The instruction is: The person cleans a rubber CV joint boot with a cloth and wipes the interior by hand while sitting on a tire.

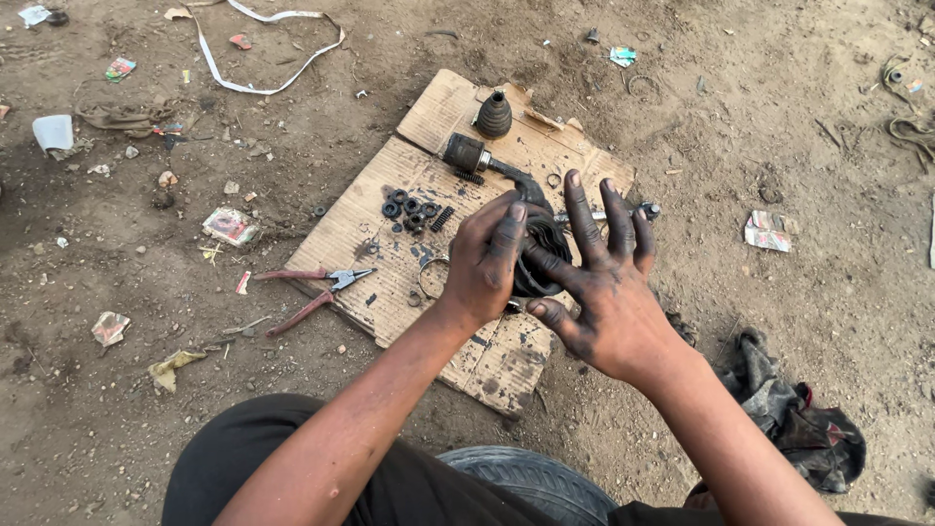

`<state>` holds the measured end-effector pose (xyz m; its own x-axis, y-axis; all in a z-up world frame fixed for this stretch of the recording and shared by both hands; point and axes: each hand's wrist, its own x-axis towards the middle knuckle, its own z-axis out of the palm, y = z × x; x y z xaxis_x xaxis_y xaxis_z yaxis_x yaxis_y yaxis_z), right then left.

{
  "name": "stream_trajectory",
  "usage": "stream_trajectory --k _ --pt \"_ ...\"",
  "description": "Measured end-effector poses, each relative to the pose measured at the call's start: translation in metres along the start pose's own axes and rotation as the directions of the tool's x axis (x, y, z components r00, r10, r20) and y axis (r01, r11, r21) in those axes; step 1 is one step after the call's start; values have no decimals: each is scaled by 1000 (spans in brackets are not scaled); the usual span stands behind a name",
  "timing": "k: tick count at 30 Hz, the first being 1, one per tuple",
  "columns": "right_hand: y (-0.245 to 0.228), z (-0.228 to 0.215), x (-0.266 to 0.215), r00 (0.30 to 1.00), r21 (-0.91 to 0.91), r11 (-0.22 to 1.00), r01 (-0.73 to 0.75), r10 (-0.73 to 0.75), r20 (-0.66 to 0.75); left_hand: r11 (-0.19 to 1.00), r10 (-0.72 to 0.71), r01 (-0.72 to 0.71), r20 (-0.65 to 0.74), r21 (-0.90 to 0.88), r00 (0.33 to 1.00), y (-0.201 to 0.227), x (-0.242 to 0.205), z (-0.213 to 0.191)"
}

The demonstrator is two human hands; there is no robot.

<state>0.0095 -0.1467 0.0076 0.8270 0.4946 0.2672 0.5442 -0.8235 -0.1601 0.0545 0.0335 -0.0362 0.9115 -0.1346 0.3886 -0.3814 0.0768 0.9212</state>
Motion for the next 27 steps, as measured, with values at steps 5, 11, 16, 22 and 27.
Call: stream_trajectory --k 5,11,16,22,27 --pt "-6 -6 3 999 -93 995 34 -35 -6 988 -123 130 85 -79 989 -5 2 -7" --pt "-6 -7 3 999 -129 991 47 -44 24 963 -107 115 46 -244 993 -21 6 -9" --pt "7 6 3 996 -33 995 94 -94 -3 961 -199 205 49 -184 979 -37 8 -8" --pt "33 24 -4 930 353 930 -105 217 -296 624 -364 439 257 -646 895 -37 5 -12" --pt "41 53 -1 879 792 437 -427 408 249 392 -495 511 293 -765 818 -26 7 -5"
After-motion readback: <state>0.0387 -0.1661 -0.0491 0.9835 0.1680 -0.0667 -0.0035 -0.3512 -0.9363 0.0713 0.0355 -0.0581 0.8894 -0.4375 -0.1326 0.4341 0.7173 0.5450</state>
